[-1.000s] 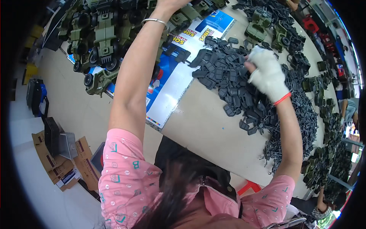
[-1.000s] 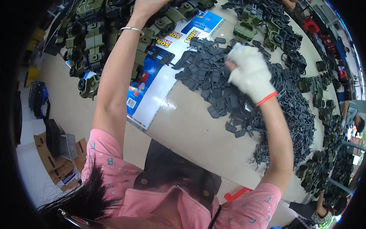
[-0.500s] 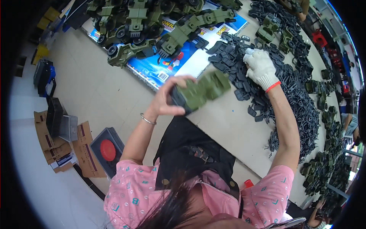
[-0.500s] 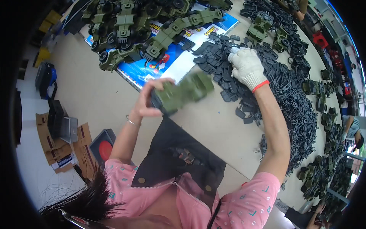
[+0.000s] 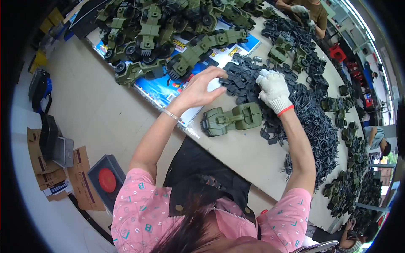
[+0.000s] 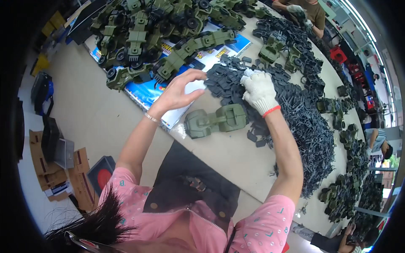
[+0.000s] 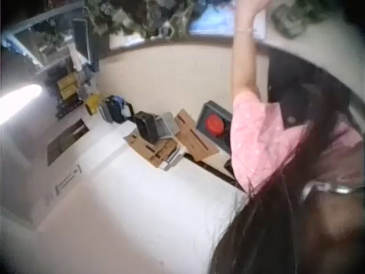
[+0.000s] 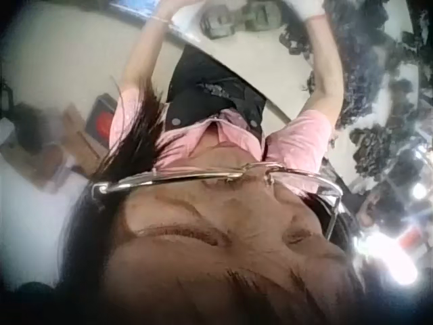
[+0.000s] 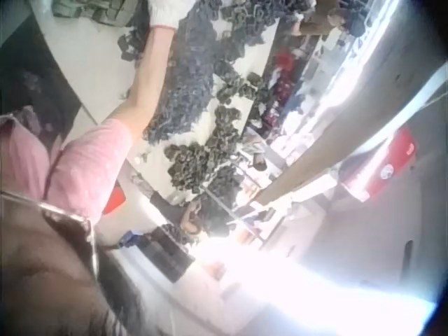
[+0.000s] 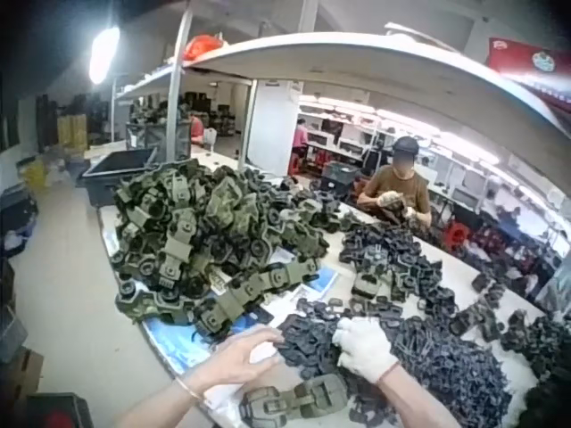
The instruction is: The person assembles small black plastic components onto a green plastic base housing by hand.
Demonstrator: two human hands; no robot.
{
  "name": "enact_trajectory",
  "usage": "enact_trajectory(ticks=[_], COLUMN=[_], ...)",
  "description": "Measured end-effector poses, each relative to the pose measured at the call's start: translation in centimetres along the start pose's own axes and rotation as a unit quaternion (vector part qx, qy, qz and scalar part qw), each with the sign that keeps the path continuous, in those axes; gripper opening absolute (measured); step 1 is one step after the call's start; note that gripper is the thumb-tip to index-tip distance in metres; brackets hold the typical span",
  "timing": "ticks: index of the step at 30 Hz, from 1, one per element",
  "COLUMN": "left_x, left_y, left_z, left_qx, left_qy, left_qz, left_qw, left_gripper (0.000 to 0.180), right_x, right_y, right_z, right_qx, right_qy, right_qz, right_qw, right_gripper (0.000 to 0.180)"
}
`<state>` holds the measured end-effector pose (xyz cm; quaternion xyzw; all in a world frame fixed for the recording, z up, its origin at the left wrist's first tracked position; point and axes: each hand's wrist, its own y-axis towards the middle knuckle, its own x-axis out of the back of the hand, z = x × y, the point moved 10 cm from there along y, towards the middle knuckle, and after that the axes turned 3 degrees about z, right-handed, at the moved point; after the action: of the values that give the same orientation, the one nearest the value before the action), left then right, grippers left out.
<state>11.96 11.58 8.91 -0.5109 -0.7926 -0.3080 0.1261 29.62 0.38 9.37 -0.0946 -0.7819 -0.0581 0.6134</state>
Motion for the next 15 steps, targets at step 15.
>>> enact_trajectory(ticks=[15], left_x=[-9.2], left_y=[5.2], left_z=[-3.2], left_qx=[0.149], left_qy=[-0.555], left_qz=[-0.029], left_qw=[0.818], left_gripper=[0.013], right_x=[0.4], right_y=[-12.7], right_z=[-0.4], right_qx=[-0.170], right_qy=[0.701], right_qz=[-0.276], right_qw=[0.635], right_gripper=[0.062])
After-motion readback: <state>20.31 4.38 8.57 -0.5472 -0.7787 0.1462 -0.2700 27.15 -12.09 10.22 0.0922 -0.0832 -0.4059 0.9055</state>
